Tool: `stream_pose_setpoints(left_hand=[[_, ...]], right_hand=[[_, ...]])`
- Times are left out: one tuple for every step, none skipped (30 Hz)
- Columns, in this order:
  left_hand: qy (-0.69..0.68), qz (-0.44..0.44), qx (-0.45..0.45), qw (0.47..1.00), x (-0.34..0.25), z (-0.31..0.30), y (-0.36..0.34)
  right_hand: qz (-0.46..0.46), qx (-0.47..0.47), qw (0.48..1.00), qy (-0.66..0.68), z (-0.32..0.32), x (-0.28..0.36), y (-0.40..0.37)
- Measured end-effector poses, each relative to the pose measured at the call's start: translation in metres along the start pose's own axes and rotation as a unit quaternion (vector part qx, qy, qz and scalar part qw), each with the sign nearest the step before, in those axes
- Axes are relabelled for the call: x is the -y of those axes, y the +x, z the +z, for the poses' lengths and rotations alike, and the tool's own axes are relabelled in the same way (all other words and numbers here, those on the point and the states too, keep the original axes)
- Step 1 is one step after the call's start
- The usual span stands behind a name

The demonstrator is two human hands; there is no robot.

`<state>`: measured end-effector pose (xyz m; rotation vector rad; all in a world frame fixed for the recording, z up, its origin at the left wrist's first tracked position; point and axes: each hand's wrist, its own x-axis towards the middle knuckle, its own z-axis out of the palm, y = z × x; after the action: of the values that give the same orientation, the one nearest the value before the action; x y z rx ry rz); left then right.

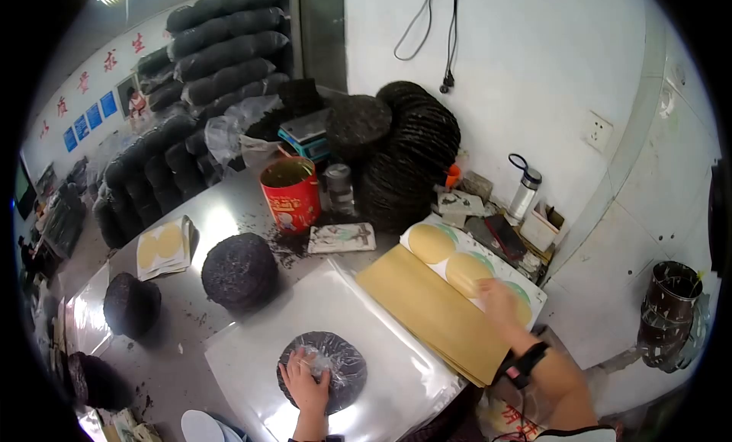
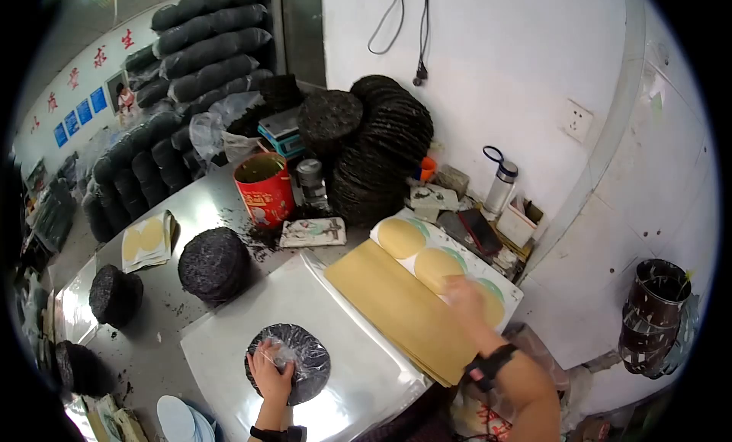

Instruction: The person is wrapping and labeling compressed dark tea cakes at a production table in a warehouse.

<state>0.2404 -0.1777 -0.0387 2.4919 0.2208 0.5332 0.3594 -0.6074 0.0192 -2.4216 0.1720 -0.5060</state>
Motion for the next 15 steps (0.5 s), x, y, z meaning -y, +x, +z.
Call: stream_pose_setpoints(left_hand=[[0.000,0.002,0.001,1.000,0.001,0.000,-0.001],[0.001,0.001,0.001,1.000,0.005,0.002,-0.002],[0.003,-0.006,0.008,1.000,0.006,0.000,-0.006],[0.004,-0.011,0.011,1.000,0.006,0.001,-0.005],[0.004,-0.017,0.013,1.000,0.004,0.004,-0.001],[0.008,-0.010,0.008,1.000,0.005,0.004,-0.002],[0.010,-0.009,0.009,1.000,0.006,0.003,-0.006],[0.012,-0.005,0.008,1.000,0.007,0.005,-0.005],[0.013,0.000,0.003,1.000,0.008,0.005,-0.003],[0.020,0.003,0.007,1.000,0.009,0.005,-0.003],[0.018,-0.001,0.010,1.000,0.007,0.004,-0.003],[0.017,-0.005,0.012,1.000,0.003,0.001,-0.003],[0.015,-0.010,0.013,1.000,0.001,0.000,-0.002],[0.013,-0.003,0.010,1.000,0.005,0.002,-0.002],[0.009,-0.006,0.004,1.000,0.003,0.003,0.002]], right_hand=[[0.073,-0.037,0.996,0.025,-0.031,-0.016,0.012],[0.125,-0.012,0.990,-0.062,-0.052,-0.040,0.020],[0.179,0.010,0.973,-0.148,-0.064,-0.056,0.022],[0.142,0.094,0.982,-0.079,-0.037,-0.077,0.018],[0.101,0.178,0.979,-0.011,-0.008,-0.098,0.020],[0.135,0.353,0.922,0.086,-0.018,-0.049,0.014],[0.171,0.513,0.821,0.185,-0.019,0.020,0.004],[0.098,0.375,0.885,0.258,0.003,0.055,0.005],[0.020,0.223,0.920,0.322,0.020,0.074,0.007],[-0.079,0.234,0.952,0.181,0.035,0.067,0.012],[-0.179,0.237,0.954,0.032,0.057,0.056,0.025],[-0.275,0.231,0.926,-0.118,0.075,0.050,0.036],[-0.301,0.200,0.922,-0.142,0.085,0.048,0.040],[-0.327,0.167,0.915,-0.165,0.095,0.047,0.045],[-0.356,0.137,0.905,-0.188,0.103,0.050,0.054]])
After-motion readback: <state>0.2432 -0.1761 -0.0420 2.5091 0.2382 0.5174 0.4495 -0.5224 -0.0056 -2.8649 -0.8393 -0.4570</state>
